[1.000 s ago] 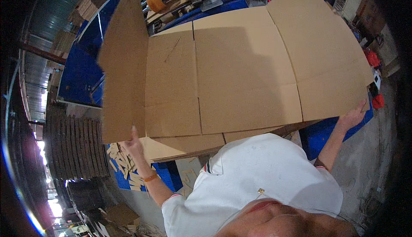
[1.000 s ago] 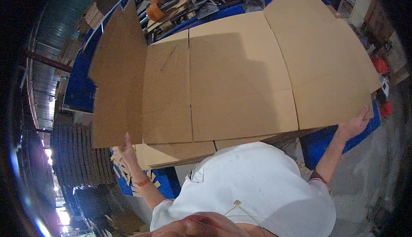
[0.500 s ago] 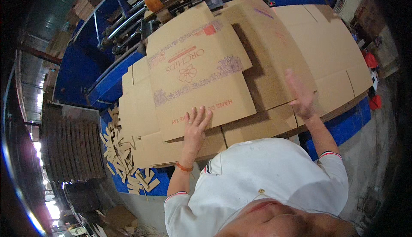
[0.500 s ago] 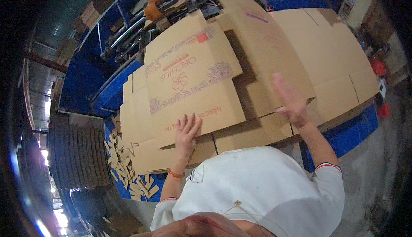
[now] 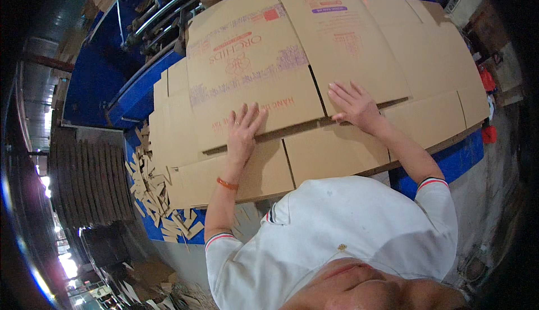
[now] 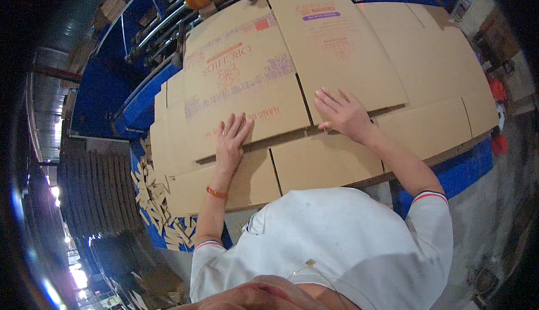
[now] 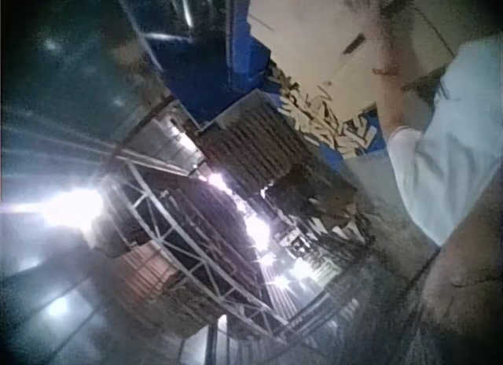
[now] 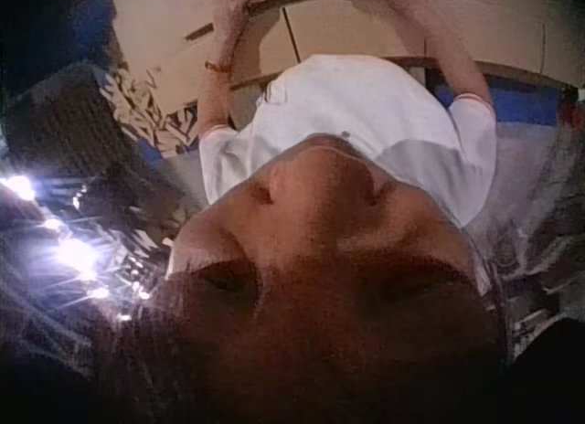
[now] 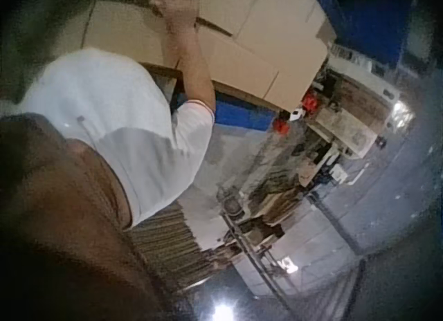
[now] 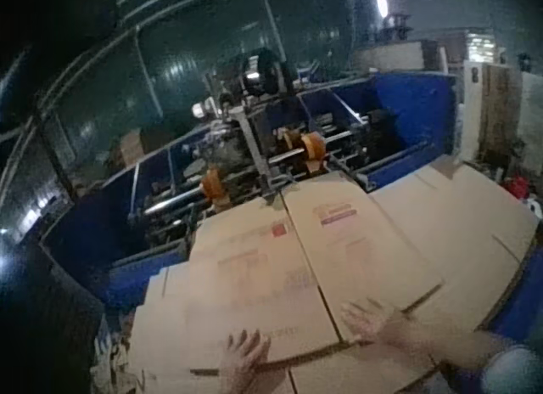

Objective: The person repeatedly picks up flat cardboard sheets, folds them along pre-scored lines to form box shapes, and places them on a conveyor belt. The process is continuous and repetitive, with the person handling each sheet individually.

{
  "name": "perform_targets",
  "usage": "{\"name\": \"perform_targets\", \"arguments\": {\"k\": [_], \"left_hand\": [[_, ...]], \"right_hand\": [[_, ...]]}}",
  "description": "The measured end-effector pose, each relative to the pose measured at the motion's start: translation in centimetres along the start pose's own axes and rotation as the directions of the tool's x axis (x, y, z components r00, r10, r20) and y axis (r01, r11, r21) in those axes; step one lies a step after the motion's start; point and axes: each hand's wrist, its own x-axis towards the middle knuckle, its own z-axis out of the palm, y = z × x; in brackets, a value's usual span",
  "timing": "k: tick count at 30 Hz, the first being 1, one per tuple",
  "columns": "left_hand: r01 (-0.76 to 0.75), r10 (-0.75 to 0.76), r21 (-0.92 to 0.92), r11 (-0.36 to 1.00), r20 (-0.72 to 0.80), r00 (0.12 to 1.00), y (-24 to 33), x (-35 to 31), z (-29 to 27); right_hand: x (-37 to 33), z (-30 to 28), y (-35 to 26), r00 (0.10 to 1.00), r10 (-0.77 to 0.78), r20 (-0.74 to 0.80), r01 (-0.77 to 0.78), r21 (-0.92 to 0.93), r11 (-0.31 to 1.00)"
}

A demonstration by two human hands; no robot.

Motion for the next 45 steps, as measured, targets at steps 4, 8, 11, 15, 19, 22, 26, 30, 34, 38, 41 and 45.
{"name": "perform_targets", "arguments": {"k": [4,8,11,15,19,22,26,30,34,38,41,45], "left_hand": [[-0.037,0.041,0.124,0.992,-0.027,0.999,-2.5,0.8,1.5],[-0.052,0.072,0.146,0.988,-0.140,0.988,-4.7,5.2,2.6],[-0.075,0.106,0.175,0.982,-0.173,0.979,-7.6,11.0,4.2],[0.266,-0.198,0.309,0.913,-0.235,0.952,-9.9,15.0,4.2],[0.451,-0.374,0.185,0.873,-0.340,0.863,-15.1,14.7,3.9],[0.697,-0.616,0.094,0.711,-0.393,0.682,-22.6,11.3,3.3],[0.960,-0.516,0.261,0.105,-0.811,0.277,-32.1,5.4,4.0],[0.972,-0.946,-0.033,0.234,-0.237,0.220,-33.9,7.3,0.8],[0.951,-0.953,-0.205,0.232,-0.242,0.180,-36.7,6.3,0.4],[0.891,-0.937,-0.334,0.307,-0.271,0.222,-37.5,5.8,0.2],[0.844,-0.937,-0.454,0.284,-0.320,0.143,-38.9,5.0,0.0],[0.980,-0.982,0.191,0.057,-0.166,0.090,-45.5,-3.5,-3.4]], "right_hand": [[1.6,3.1,1.0,0.997,-0.038,-0.069,0.033,-0.074,0.997],[4.8,5.1,5.5,0.991,-0.068,-0.112,0.058,-0.090,0.994],[8.0,6.5,10.3,0.992,-0.049,-0.117,0.030,-0.155,0.987],[13.7,6.9,12.0,0.976,0.176,-0.127,-0.205,-0.265,0.942],[12.7,8.3,12.2,0.933,0.204,-0.297,-0.240,-0.091,0.966],[10.0,9.8,13.3,0.948,0.277,-0.157,-0.271,0.057,0.961],[11.0,9.7,12.3,0.936,0.338,-0.097,-0.331,0.079,0.940],[9.9,9.6,12.9,0.905,0.423,-0.050,-0.423,0.016,0.906],[10.3,9.7,12.9,0.898,0.429,-0.097,-0.427,0.037,0.903],[9.7,9.2,12.8,0.874,0.475,-0.101,-0.471,0.057,0.880],[9.8,9.1,12.5,0.865,0.493,-0.090,-0.487,0.085,0.869],[10.4,9.4,13.0,0.885,0.455,-0.101,-0.444,0.112,0.889]]}}
